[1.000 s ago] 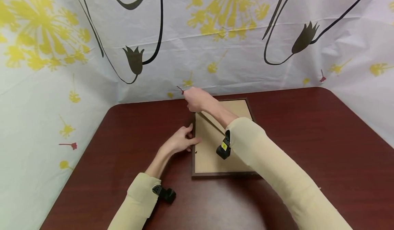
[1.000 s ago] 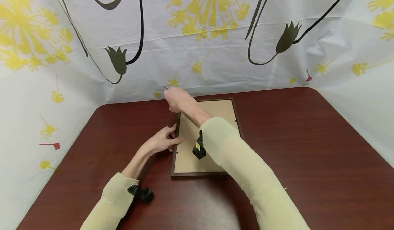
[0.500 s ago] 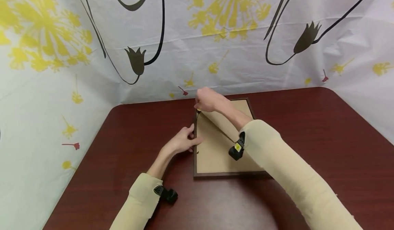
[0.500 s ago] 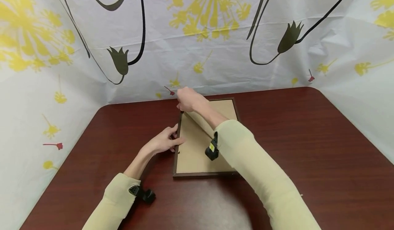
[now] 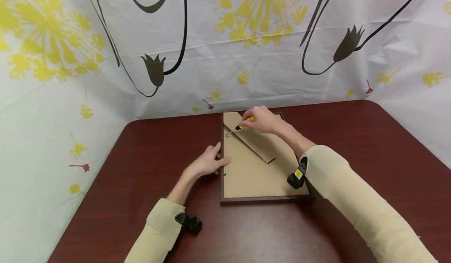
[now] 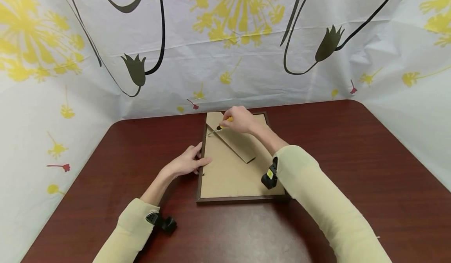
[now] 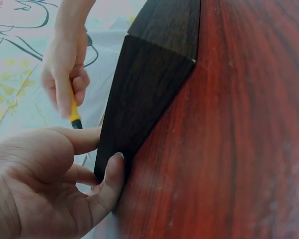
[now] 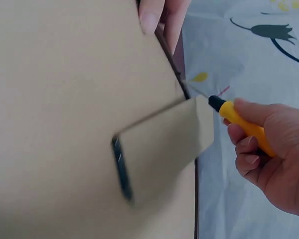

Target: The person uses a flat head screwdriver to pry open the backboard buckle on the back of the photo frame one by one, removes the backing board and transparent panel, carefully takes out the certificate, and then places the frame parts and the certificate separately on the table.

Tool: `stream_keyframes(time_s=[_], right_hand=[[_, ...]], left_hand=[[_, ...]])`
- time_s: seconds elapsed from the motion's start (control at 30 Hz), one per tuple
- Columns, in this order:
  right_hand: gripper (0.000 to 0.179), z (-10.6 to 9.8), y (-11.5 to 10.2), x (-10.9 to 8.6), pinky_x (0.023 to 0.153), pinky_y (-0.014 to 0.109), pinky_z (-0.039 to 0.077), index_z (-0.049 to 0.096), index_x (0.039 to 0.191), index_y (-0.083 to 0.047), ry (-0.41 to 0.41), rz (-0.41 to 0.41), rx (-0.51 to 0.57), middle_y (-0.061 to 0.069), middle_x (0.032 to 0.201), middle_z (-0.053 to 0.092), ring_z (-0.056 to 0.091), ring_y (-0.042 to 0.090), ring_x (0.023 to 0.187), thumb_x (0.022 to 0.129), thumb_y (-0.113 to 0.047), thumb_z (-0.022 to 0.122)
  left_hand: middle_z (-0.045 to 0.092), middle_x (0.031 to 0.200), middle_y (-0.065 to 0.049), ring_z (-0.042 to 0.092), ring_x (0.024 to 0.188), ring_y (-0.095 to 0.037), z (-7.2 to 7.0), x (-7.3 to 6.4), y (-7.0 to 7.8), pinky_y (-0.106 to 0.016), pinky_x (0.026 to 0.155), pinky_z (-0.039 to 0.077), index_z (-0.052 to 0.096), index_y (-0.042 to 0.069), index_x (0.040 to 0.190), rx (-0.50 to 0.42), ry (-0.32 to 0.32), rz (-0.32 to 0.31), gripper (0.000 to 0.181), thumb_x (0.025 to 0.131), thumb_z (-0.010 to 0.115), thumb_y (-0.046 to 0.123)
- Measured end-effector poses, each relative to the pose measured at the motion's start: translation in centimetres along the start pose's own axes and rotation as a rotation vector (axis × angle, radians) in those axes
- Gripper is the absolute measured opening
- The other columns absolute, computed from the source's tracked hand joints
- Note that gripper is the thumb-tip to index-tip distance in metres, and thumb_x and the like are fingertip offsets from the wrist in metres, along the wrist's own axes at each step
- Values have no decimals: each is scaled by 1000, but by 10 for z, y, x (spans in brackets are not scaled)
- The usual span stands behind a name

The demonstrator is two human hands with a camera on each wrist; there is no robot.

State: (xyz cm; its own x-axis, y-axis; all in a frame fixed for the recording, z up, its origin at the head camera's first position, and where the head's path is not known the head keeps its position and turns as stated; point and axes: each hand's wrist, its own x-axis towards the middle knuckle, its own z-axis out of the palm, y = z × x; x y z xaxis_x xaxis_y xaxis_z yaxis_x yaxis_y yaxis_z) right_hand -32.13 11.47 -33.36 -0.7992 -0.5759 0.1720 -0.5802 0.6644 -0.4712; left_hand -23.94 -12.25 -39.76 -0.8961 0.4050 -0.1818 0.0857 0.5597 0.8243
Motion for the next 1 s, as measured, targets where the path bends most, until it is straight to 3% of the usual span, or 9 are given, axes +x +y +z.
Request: stream_keyframes(time_s=[0.13, 0.23, 0.33, 0.47, 0.67, 0.9, 1.0], right_hand=[[22, -7, 6, -15, 66, 34, 50, 78, 100, -5, 13, 37, 43, 8, 80, 73, 64, 15, 66, 99, -23, 67], [23, -9, 9, -24, 67, 34, 49, 78, 103, -6, 21, 46, 50, 7, 80, 74, 64, 15, 67, 98, -26, 68], [21, -9, 12, -32, 68, 32, 46, 79, 103, -9, 36, 37, 43, 3, 82, 74, 60, 12, 67, 97, -27, 69], [18, -8, 15, -41, 66, 31, 44, 80, 101, -12, 50, 12, 53, 0, 83, 73, 51, 12, 65, 95, -27, 72], [15, -8, 15, -56, 62, 29, 43, 80, 95, -13, 79, -16, 27, -7, 75, 67, 50, 11, 63, 93, -26, 75], [14, -6, 15, -75, 55, 25, 37, 77, 93, -16, 47, -29, 22, -10, 68, 58, 42, 7, 57, 95, -29, 73], [12, -2, 13, -82, 56, 24, 39, 76, 93, -18, 37, -53, 39, -11, 68, 58, 45, 6, 57, 96, -29, 72]], left_hand=[[36, 103, -13, 57, 67, -20, 2, 0, 1, -33, 63, 58, 29, -1, 154, 1, 5, -14, 66, 102, 62, 25], [37, 106, -13, 58, 67, -20, 1, -1, 2, -33, 65, 58, 22, -2, 158, 2, 5, -38, 74, 103, 62, 26], [38, 108, -15, 60, 67, -21, 0, -3, 4, -34, 67, 58, 13, -3, 160, 5, 3, -51, 81, 103, 62, 27], [39, 112, -16, 63, 68, -21, 0, -4, 3, -34, 69, 58, 11, -3, 160, 2, -4, -55, 83, 102, 62, 28], [39, 112, -16, 64, 71, -21, -1, -4, 2, -34, 73, 58, 8, -3, 160, -3, -24, -58, 85, 103, 61, 30], [40, 112, -15, 64, 69, -22, -3, -5, 2, -35, 78, 56, 8, -3, 160, 8, -23, -64, 85, 103, 61, 32], [40, 112, -15, 64, 68, -21, -3, -4, 2, -35, 77, 56, 8, -3, 160, 8, -22, -62, 85, 102, 61, 31]])
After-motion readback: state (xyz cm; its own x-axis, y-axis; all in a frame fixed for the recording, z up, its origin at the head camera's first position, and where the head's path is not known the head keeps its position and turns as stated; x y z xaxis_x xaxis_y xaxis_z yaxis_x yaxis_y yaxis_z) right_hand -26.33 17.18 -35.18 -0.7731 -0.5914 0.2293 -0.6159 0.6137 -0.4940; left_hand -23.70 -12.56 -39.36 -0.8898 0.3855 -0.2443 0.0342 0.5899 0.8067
